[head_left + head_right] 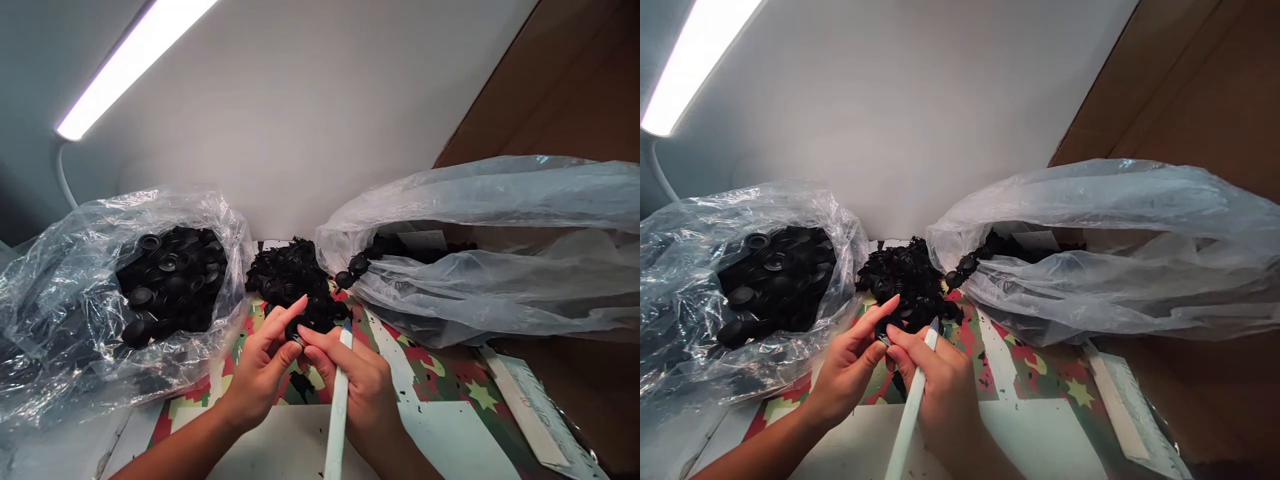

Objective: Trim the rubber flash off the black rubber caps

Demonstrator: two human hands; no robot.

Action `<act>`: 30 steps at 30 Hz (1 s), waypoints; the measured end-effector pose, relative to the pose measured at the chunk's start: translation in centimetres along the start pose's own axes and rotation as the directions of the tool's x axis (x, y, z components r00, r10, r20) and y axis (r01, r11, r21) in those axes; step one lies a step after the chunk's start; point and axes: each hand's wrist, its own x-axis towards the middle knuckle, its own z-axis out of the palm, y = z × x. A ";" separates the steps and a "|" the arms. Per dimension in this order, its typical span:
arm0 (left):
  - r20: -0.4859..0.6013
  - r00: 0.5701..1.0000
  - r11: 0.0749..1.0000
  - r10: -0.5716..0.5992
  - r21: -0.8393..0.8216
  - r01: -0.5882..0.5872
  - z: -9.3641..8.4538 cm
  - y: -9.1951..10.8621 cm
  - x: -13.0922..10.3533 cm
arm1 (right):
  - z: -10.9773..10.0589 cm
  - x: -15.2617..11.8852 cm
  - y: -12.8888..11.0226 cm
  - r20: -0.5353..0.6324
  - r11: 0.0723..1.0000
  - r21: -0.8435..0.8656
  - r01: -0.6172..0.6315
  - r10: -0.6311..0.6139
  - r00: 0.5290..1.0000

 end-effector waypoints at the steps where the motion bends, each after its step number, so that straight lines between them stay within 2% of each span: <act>1: 0.002 1.000 1.000 0.002 -0.007 -0.002 0.0 0.0 0.0 | 0.0 0.0 0.0 0.004 1.000 0.004 -0.001 0.001 1.000; 6: 0.008 1.000 0.998 -0.025 -0.065 0.025 0.1 0.0 -0.1 | -0.1 0.2 -0.1 0.011 1.000 -0.010 0.006 -0.006 1.000; 13: 0.005 0.998 0.994 -0.061 -0.093 0.061 0.2 -0.1 -0.1 | 0.2 -0.1 -0.1 -0.049 0.999 -0.037 -0.015 0.013 0.999; 15: 0.021 0.998 0.990 -0.067 -0.123 0.069 0.2 -0.1 -0.1 | 0.2 0.0 -0.1 -0.062 0.998 -0.001 -0.064 0.064 0.996; 18: 0.054 0.996 0.978 -0.078 -0.189 0.087 0.1 -0.4 -0.1 | -0.1 0.3 0.0 -0.054 0.974 0.095 -0.206 0.212 0.976; 21: 0.087 0.992 0.963 -0.092 -0.244 0.111 -0.1 -1.0 -0.2 | -0.6 0.4 0.5 -0.092 0.916 0.170 -0.365 0.383 0.919; 24: 0.106 0.988 0.944 -0.112 -0.300 0.140 -0.3 -1.6 -0.2 | -1.2 0.3 1.3 -0.161 0.877 0.185 -0.443 0.472 0.867; 25: 0.112 0.986 0.939 -0.121 -0.310 0.150 -0.3 -1.7 -0.2 | -1.4 0.2 1.4 -0.166 0.879 0.177 -0.442 0.469 0.867; 27: 0.128 0.983 0.930 -0.132 -0.326 0.167 -0.2 -1.6 -0.1 | -1.8 0.2 1.6 -0.131 0.912 0.141 -0.386 0.403 0.906; 30: 0.140 0.980 0.904 -0.143 -0.386 0.187 0.0 -1.0 0.1 | -2.1 0.2 1.4 -0.015 0.974 0.109 -0.201 0.203 0.979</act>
